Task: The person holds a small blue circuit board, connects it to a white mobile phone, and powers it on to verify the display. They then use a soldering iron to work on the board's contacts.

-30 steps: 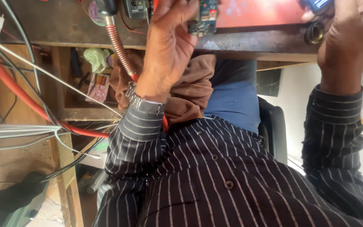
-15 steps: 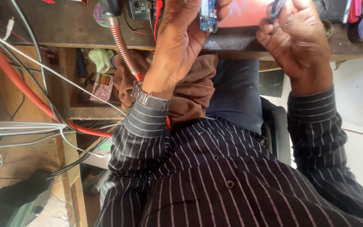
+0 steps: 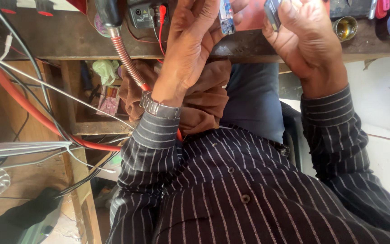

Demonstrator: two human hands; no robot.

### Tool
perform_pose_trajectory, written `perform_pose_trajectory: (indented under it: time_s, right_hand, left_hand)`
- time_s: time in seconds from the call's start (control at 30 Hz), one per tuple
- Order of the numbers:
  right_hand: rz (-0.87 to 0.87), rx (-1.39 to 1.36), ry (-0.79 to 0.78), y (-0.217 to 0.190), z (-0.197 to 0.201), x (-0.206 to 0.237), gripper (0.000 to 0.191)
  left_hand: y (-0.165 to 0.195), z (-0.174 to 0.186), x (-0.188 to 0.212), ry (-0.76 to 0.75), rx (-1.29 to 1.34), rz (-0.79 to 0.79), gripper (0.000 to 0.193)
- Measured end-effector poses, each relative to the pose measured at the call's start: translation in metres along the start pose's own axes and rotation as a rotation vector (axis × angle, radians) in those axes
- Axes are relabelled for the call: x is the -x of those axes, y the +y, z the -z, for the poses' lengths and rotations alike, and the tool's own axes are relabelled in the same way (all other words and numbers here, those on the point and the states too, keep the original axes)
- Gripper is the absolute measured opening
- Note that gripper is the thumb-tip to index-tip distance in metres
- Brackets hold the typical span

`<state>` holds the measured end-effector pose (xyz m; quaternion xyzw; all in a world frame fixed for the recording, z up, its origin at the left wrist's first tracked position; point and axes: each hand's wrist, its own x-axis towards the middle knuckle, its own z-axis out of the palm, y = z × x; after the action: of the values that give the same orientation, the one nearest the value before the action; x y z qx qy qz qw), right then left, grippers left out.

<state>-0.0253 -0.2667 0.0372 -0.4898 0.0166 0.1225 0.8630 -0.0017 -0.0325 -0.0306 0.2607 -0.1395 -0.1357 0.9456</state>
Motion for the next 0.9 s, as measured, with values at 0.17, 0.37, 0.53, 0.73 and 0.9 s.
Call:
perform_pose_trajectory:
  time_s: [0.17, 0.37, 0.53, 0.73, 0.9]
  right_hand:
    - [-0.078, -0.123, 0.069, 0.003, -0.004, -0.007, 0.034]
    - [0.074, 0.254, -0.004, -0.003, -0.019, -0.008, 0.015]
    - [0.226, 0.685, 0.007, -0.016, -0.036, 0.000, 0.009]
    - [0.280, 0.941, 0.151, -0.016, -0.029, 0.006, 0.009]
    - [0.367, 1.303, 0.104, -0.015, -0.016, 0.000, 0.044]
  left_hand:
    - [0.002, -0.001, -0.001, -0.028, -0.031, 0.001, 0.023]
    - [0.009, -0.004, -0.003, -0.057, -0.083, 0.027, 0.033]
    - [0.010, -0.002, -0.002, -0.021, -0.055, 0.072, 0.030]
    - [0.009, 0.002, -0.001, -0.042, -0.042, 0.076, 0.033]
    - [0.008, 0.006, 0.001, -0.049, -0.031, 0.122, 0.032]
